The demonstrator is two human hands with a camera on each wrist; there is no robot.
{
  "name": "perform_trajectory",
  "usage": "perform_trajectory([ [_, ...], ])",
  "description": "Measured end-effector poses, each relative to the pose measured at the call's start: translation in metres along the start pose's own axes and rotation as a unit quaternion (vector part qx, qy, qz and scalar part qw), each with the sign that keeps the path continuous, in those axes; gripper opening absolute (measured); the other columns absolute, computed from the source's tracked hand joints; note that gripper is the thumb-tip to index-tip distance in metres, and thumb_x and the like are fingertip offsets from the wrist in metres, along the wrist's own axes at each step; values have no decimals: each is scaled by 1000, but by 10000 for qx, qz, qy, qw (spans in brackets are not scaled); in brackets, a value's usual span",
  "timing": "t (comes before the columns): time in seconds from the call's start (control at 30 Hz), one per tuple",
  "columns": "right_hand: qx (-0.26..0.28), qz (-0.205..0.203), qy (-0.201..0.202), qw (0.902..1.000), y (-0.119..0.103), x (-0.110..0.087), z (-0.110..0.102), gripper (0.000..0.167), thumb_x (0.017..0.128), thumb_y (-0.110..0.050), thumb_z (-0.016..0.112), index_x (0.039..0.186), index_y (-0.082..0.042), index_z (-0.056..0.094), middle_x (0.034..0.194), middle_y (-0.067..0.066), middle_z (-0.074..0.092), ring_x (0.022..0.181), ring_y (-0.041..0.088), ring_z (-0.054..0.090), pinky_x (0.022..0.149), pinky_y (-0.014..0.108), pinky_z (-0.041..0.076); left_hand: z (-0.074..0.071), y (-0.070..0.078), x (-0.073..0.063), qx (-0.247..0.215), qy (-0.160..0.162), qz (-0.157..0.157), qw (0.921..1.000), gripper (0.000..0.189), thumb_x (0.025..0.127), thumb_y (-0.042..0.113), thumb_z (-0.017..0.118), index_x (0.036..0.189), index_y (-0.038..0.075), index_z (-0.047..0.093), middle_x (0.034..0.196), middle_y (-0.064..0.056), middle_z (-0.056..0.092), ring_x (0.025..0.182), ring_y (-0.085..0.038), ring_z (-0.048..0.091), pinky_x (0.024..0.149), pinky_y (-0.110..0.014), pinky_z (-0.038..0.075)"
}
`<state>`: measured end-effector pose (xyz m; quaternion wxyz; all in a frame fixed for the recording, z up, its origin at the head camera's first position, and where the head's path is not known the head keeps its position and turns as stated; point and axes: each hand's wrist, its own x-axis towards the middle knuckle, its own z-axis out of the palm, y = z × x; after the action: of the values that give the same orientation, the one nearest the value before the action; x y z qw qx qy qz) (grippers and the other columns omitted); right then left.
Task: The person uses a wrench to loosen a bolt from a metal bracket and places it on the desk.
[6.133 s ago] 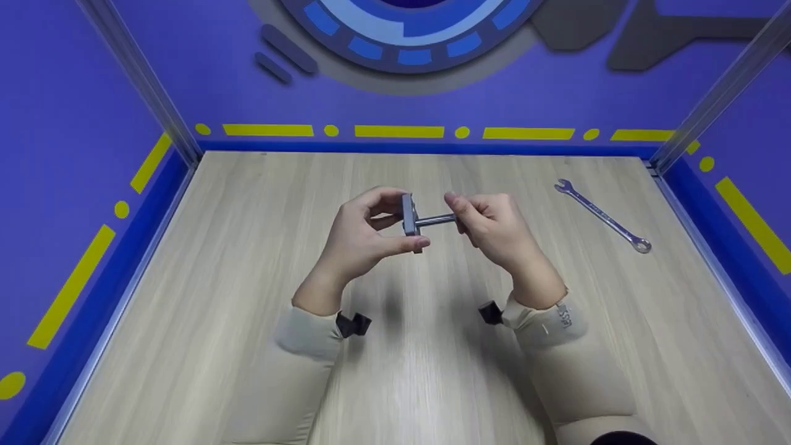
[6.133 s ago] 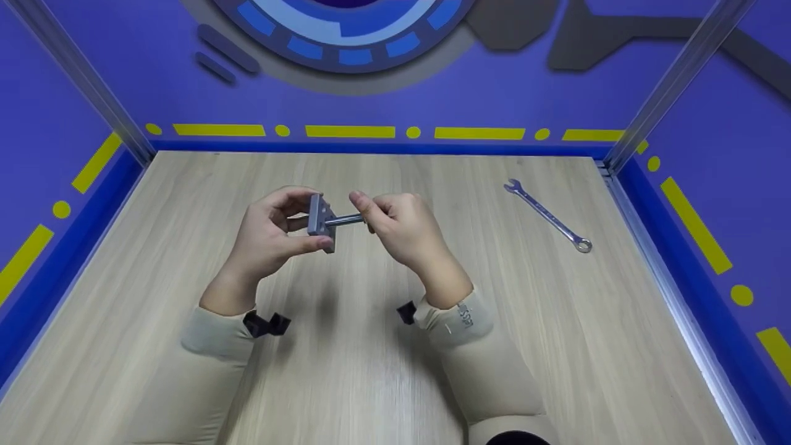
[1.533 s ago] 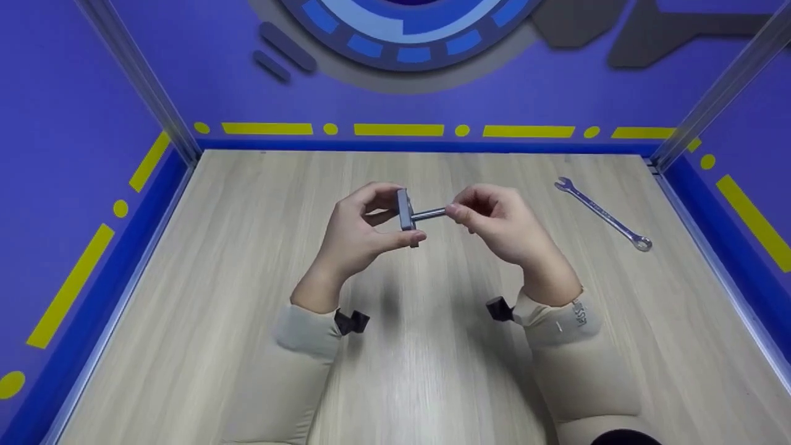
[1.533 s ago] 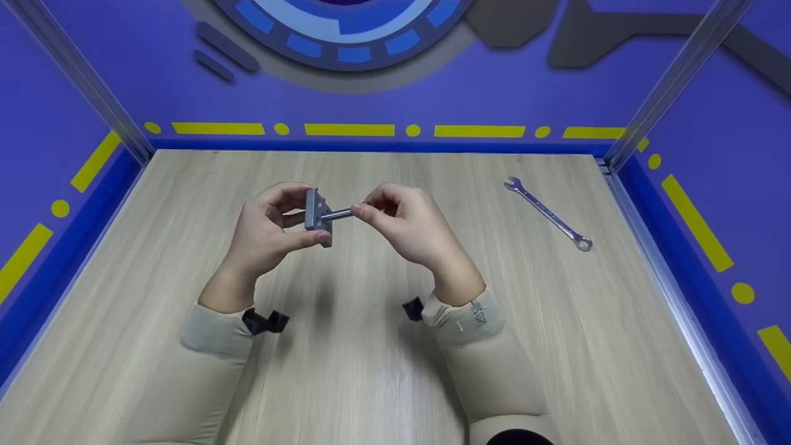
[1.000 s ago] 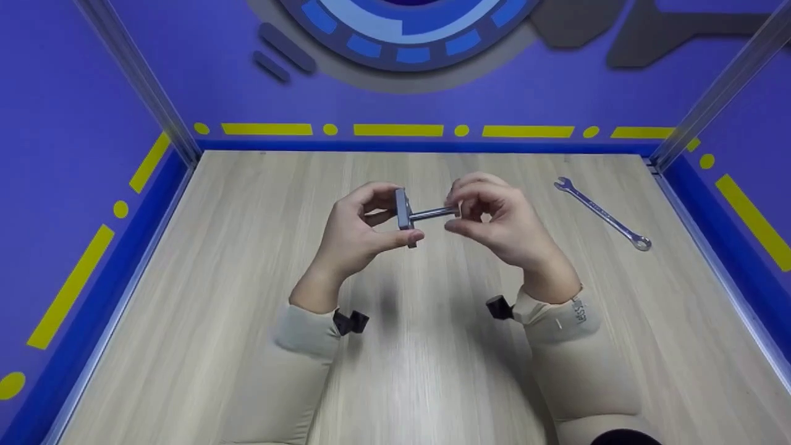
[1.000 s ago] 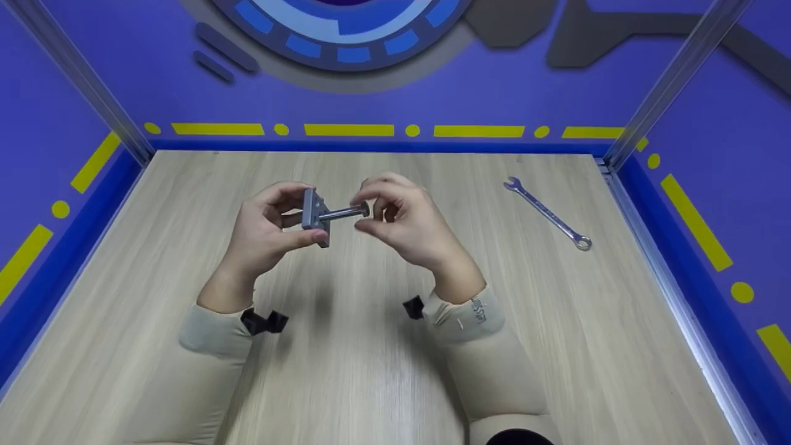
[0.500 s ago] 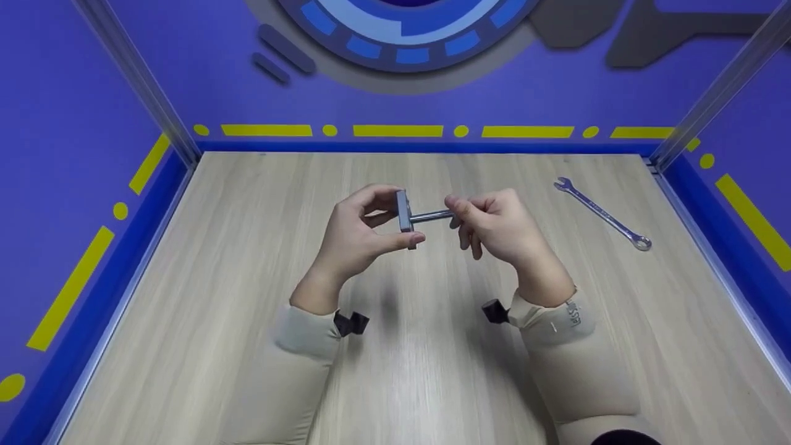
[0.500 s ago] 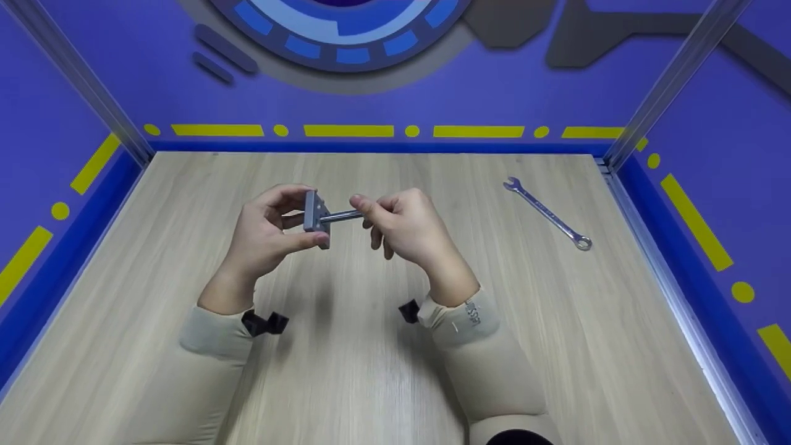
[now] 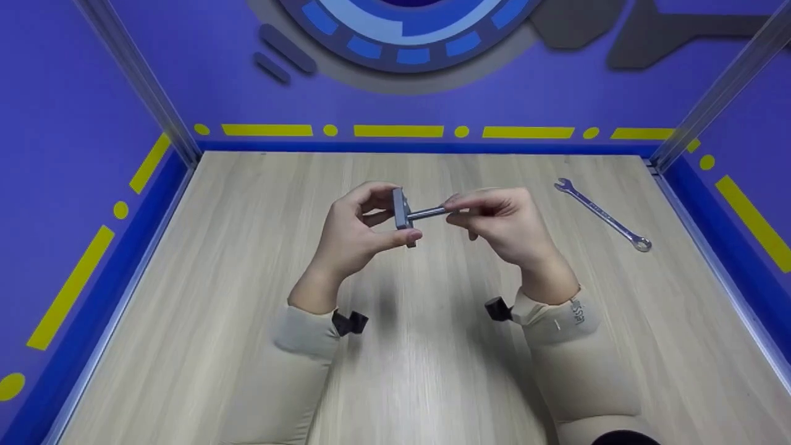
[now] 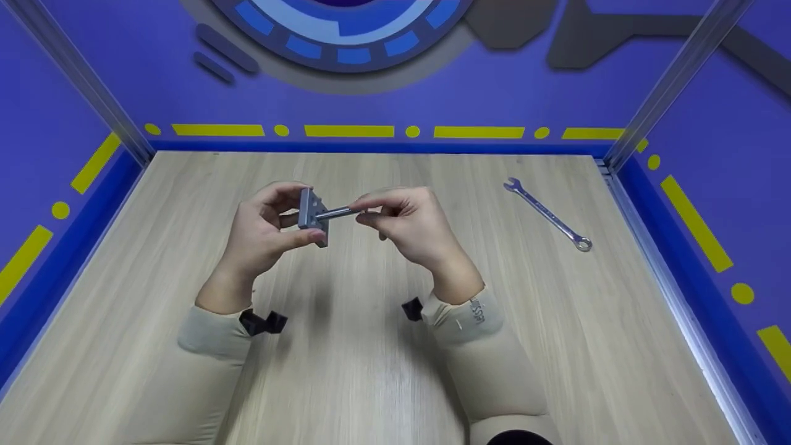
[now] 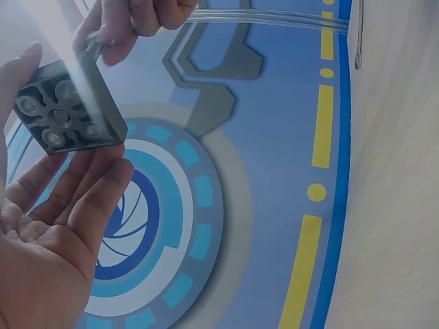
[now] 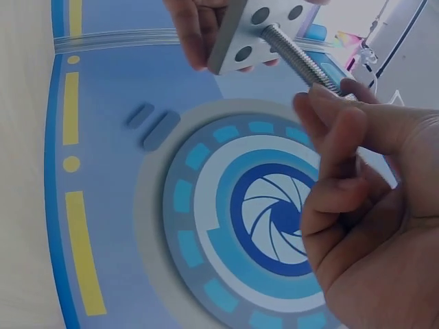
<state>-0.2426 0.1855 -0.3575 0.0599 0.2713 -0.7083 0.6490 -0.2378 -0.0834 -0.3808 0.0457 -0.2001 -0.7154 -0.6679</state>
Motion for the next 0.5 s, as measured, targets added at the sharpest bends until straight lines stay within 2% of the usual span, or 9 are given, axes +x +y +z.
perform_trajectory([
  [0.13, 44, -293, -66, 9995, 3, 1, -1, 15, 92, 21, 77, 95, 9, 85, 106, -8, 88, 105, 10, 82, 54, 17, 55, 0, 0, 0, 2, 0, -1, 10000, 67, 79, 18, 107, 137, 8, 74, 126, -10, 76, 123, -24, 76, 115, -32, 65],
  [0.23, -177, -421, -239, 9987, 3, 0, -5, 18, 91, 21, 78, 104, 10, 84, 118, -9, 86, 90, 6, 78, 56, 16, 54, 0, 0, -1, 13, 23, -8, 10000, 67, 79, 18, 106, 137, 8, 74, 126, -10, 76, 124, -24, 75, 115, -31, 65],
  [0.33, -525, -323, -328, 9976, 0, -1, -9, 41, 90, 18, 83, 129, 8, 79, 133, -4, 80, 76, 5, 67, 61, 15, 54, 0, 1, 0, 51, 34, 9, 10000, 67, 79, 19, 106, 137, 9, 74, 127, -9, 76, 124, -24, 75, 116, -31, 65],
  [0.37, -640, -206, -290, 9973, -1, -1, -10, 44, 92, 15, 83, 135, 7, 77, 133, -3, 79, 73, 6, 64, 63, 16, 55, 0, 0, 0, 59, 33, 14, 10000, 67, 80, 19, 106, 137, 9, 74, 127, -9, 77, 124, -24, 75, 116, -31, 65],
  [0.43, -884, 141, -156, 9959, -2, 0, -10, 34, 99, 7, 80, 132, 5, 78, 120, -2, 80, 72, 7, 63, 63, 17, 53, 0, 0, 0, 75, 26, 28, 10000, 66, 79, 19, 106, 137, 9, 75, 126, -9, 77, 124, -23, 75, 116, -31, 65],
  [0.5, -1001, 569, -34, 9933, -2, 1, -8, 14, 108, -3, 73, 115, 6, 81, 98, -1, 81, 69, 10, 64, 62, 20, 54, 1, -1, 0, 86, 26, 35, 10000, 66, 79, 19, 106, 136, 9, 75, 125, -9, 77, 123, -23, 76, 115, -31, 65],
])
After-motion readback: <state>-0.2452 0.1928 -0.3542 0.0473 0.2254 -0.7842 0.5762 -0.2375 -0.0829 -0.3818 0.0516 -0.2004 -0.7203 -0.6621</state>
